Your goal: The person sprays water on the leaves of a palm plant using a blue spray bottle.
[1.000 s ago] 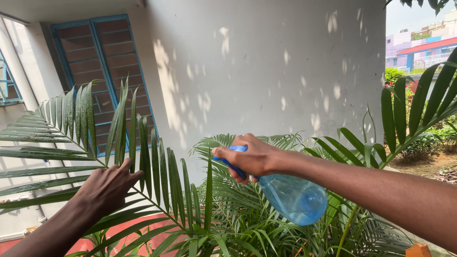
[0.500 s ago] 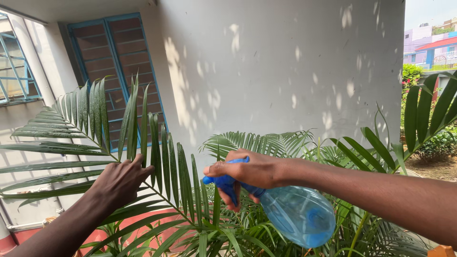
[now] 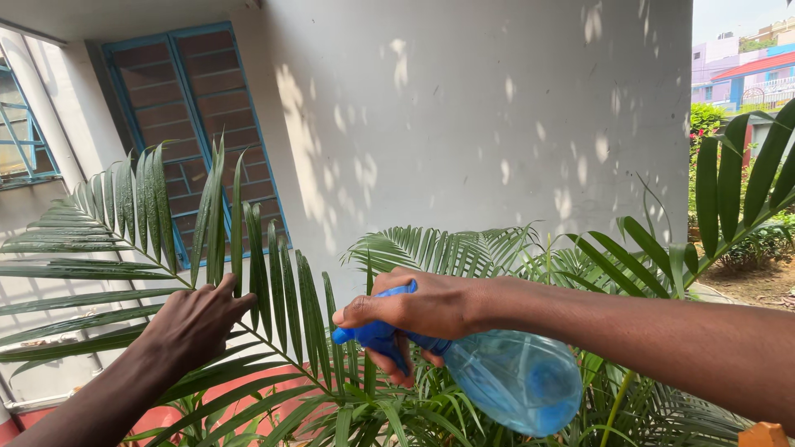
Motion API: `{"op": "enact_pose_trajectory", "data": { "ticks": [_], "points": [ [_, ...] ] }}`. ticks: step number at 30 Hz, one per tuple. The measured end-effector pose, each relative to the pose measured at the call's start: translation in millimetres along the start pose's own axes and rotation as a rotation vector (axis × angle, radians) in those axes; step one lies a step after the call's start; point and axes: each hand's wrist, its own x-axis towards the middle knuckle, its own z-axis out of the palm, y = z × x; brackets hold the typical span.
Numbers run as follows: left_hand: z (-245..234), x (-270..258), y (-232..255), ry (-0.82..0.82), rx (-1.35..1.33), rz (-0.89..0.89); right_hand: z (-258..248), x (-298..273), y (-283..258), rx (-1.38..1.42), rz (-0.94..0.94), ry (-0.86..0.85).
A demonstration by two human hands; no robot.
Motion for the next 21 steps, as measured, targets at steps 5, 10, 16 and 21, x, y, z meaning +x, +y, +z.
{"op": "enact_pose_trajectory", "data": {
  "ticks": [5, 10, 16, 21],
  "points": [
    [-2.0, 0.0, 1.3, -0.035, 0.012, -0.015, -6.7, 2.3, 4.6, -0.075, 0.063, 0.047],
    [-4.5, -1.4, 2.7, -0.031, 0.007, -0.010, -10.7, 1.9, 10.0, -0.179, 0.172, 0.077],
    [-8.0, -1.4, 4.9, -0.053, 0.002, -0.034, -14.8, 1.0, 22.7, -0.342, 0.286, 0.202],
    [-4.8, 0.4, 4.1, -0.088, 0.005, -0.041, -16.9, 0.1, 29.3, -0.362, 0.270, 0.249]
  ]
}}
